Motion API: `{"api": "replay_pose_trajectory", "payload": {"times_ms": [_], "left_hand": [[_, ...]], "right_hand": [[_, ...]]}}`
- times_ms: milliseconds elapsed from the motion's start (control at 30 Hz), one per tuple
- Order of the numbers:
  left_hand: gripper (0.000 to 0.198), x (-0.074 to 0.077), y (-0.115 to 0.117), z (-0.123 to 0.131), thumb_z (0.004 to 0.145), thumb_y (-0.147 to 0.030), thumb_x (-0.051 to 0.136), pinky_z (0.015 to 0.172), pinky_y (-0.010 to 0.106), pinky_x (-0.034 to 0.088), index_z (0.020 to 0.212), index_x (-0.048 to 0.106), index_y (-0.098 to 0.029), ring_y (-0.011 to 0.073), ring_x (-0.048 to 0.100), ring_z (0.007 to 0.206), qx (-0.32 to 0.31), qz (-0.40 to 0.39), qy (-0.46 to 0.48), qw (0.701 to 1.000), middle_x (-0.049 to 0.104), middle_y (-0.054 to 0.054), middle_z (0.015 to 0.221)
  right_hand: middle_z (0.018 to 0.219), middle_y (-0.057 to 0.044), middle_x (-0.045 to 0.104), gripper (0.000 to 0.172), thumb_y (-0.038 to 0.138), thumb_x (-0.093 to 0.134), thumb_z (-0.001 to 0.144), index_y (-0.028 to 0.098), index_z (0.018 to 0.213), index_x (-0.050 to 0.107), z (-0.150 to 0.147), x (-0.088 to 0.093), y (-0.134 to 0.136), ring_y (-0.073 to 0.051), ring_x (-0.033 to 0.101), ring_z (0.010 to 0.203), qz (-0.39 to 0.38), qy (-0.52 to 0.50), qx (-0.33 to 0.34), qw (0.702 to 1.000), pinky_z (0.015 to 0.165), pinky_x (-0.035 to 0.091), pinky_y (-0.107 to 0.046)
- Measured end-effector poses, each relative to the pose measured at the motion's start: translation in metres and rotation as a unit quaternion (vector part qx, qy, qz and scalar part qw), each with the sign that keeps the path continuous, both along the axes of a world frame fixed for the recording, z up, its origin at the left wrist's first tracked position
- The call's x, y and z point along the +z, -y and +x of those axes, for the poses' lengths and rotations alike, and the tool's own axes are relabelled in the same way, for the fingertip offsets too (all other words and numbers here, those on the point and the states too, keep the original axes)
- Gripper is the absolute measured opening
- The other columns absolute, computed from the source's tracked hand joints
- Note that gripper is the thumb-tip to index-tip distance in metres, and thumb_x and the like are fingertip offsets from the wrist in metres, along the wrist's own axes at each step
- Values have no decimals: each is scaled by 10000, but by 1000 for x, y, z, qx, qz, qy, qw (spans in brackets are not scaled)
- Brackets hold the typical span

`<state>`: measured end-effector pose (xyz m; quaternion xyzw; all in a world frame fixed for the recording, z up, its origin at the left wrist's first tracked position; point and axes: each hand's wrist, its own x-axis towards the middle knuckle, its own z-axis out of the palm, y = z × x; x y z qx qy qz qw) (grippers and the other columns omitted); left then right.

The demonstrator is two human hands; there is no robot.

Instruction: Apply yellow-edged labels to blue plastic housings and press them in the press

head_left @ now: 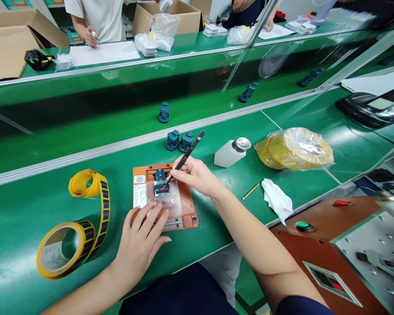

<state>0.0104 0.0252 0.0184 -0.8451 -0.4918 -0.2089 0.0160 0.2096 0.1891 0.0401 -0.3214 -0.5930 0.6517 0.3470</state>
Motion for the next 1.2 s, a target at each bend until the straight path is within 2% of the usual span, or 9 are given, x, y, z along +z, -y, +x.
{"api": "replay_pose_trajectory", "payload": {"times_ms": [500, 900, 1033, 1200], "left_hand": [[404, 7, -4, 1, 985, -293, 604, 1108, 523, 308, 1359, 600, -140, 322, 561, 1264, -4, -1, 0, 1000, 664, 118, 1367], [396, 11, -7, 1, 993, -304, 589, 1115, 519, 295, 1354, 596, -140, 309, 572, 1245, -4, -7, -6, 1000, 675, 121, 1350], [476, 14, -12, 2, 954, -333, 653, 1050, 509, 355, 1384, 574, -144, 318, 579, 1225, 5, -20, -23, 1000, 621, 143, 1425], [694, 21, -19, 5, 789, -340, 844, 961, 480, 403, 1396, 568, -144, 330, 595, 1153, 19, -30, -68, 997, 589, 131, 1467]], "right_hand": [[823, -30, 727, 293, 421, 733, 861, 202, 882, 540, -2, 4, -5, -194, 730, 775, 1, 9, 8, 1000, 746, 599, -352], [808, -26, 723, 326, 459, 766, 833, 203, 870, 568, -3, 2, -14, -195, 723, 794, -12, 14, 35, 999, 792, 592, -362], [794, -14, 708, 325, 440, 781, 822, 203, 869, 565, -4, 3, -17, -189, 718, 788, -26, 10, 43, 999, 785, 597, -355], [805, -11, 706, 331, 436, 789, 817, 200, 876, 565, -4, 1, -20, -183, 720, 795, -38, -1, 55, 998, 801, 603, -357]]}}
